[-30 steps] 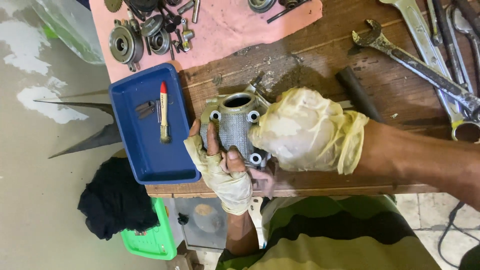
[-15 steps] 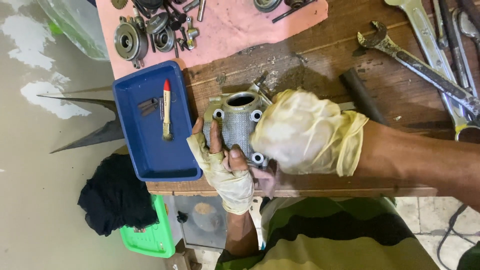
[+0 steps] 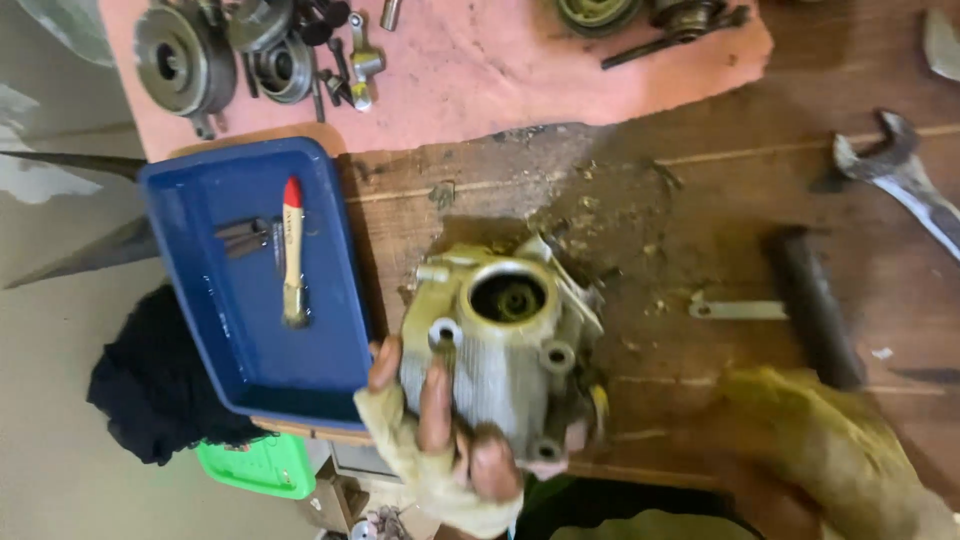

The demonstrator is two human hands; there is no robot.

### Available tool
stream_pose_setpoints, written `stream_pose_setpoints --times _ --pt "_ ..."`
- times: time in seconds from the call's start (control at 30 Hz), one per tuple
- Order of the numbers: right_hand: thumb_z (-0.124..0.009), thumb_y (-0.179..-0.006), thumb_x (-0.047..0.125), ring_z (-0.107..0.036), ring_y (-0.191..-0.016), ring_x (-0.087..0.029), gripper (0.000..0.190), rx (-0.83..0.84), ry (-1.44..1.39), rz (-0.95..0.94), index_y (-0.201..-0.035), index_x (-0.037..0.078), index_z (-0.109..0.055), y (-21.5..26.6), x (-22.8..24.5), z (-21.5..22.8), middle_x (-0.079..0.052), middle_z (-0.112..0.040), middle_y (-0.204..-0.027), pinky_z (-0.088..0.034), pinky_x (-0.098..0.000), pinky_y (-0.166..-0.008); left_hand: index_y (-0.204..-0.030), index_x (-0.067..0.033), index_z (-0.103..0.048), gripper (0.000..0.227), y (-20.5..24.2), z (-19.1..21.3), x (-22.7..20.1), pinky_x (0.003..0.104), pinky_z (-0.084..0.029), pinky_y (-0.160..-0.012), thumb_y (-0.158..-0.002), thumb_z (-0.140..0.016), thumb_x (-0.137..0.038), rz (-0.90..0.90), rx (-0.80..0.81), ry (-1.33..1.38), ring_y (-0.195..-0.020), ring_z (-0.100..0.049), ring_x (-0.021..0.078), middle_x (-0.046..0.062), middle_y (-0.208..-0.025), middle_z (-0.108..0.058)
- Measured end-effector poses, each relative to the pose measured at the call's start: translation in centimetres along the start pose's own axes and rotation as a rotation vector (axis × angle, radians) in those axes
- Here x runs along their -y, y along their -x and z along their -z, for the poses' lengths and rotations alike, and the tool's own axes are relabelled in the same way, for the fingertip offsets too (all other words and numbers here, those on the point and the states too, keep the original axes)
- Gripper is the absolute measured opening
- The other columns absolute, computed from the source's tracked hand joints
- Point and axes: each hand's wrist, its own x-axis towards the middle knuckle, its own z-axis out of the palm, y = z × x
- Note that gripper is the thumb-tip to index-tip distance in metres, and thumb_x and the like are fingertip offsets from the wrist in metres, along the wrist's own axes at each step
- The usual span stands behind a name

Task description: The person holds a cylindrical metal part with a mesh-like surface and scrubs it with a small brush. The person rotates the part to clean different sides while working at a wooden table.

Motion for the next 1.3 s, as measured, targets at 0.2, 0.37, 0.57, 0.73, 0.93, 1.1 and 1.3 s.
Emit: stream_pose_setpoints --times 0.2,0.37,0.57,0.73,0.93,1.1,1.3 --pt "-0.075 -0.078 -0.005 -0.074 -0.107 -0.024 0.022 0.138 -0.274 -0.073 -0.098 0.004 -0.076 -2.2 -1.7 -2.0 -0.012 -0.077 -0.113 -0.057 -0.0329 -0.101 -0.15 -0.0219 -0.05 0.041 0.9 0.9 -1.9 0.064 -0.031 -0.141 -0.113 -0.045 -0.037 0.318 0.05 0.166 -0.165 -0.03 0.0556 0.03 -0.16 -0.036" --pt "-0.073 -0.075 -0.004 -0.081 -0.104 -0.033 0.027 0.239 -0.642 -0.122 -0.102 -0.006 -0.075 -1.6 -3.0 -1.9 -0.022 -0.08 -0.111 -0.067 -0.0386 -0.097 -0.15 -0.0235 -0.048 0.041 0.0 1.0 -2.4 0.07 -0.027 -0.142 -0.115 -0.044 -0.044 0.332 0.106 0.161 -0.164 -0.029 0.0572 0.03 -0.161 -0.036" --pt "-0.072 -0.072 -0.005 -0.086 -0.101 -0.042 0.036 0.309 -1.045 -0.107 -0.106 -0.016 -0.074 0.1 -3.3 -1.0 -0.032 -0.082 -0.109 -0.075 -0.0454 -0.094 -0.144 -0.0134 -0.055 0.05 0.3 -0.3 -1.1 0.059 -0.037 -0.14 -0.117 -0.038 -0.052 0.184 -0.033 0.118 -0.152 -0.048 0.0385 0.027 -0.155 -0.043" --pt "-0.067 -0.085 0.002 -0.086 -0.096 -0.019 0.026 0.202 -0.662 0.125 -0.111 -0.001 -0.071 0.8 -2.4 -2.0 -0.012 -0.084 -0.102 -0.071 -0.0256 -0.089 -0.152 -0.0153 -0.048 0.046 -0.2 -0.6 0.0 0.058 -0.044 -0.136 -0.117 -0.039 -0.043 0.049 -0.032 0.181 -0.153 -0.045 0.0345 0.023 -0.158 -0.039" --pt "-0.065 -0.089 0.001 -0.083 -0.1 -0.02 0.026 0.216 -0.738 0.156 -0.115 -0.001 -0.069 2.3 -3.8 -2.4 -0.014 -0.082 -0.108 -0.066 -0.026 -0.091 -0.152 -0.0138 -0.05 0.047 -0.6 -0.5 -0.8 0.058 -0.043 -0.134 -0.116 -0.043 -0.044 0.075 -0.068 0.312 -0.154 -0.044 0.0393 0.026 -0.159 -0.038" --pt "-0.066 -0.096 0.008 -0.082 -0.068 -0.011 0.005 0.047 -0.903 0.256 -0.099 0.009 -0.07 2.0 -3.0 -2.7 -0.006 -0.08 -0.083 -0.072 -0.016 -0.061 -0.151 -0.0138 -0.05 0.047 -0.5 -0.4 -0.8 0.057 -0.042 -0.131 -0.114 -0.045 -0.043 0.061 -0.06 0.333 -0.153 -0.044 0.0422 0.027 -0.159 -0.037" --pt "-0.06 -0.081 -0.015 -0.071 -0.121 -0.042 0.05 0.137 -1.388 -0.213 -0.127 0.005 -0.058 2.5 -6.8 -4.3 -0.027 -0.069 -0.134 -0.061 -0.0429 -0.087 -0.148 -0.0089 -0.052 0.049 -0.5 -0.4 -1.1 0.055 -0.043 -0.127 -0.113 -0.044 -0.042 0.065 -0.07 0.332 -0.151 -0.044 0.0422 0.024 -0.157 -0.038"
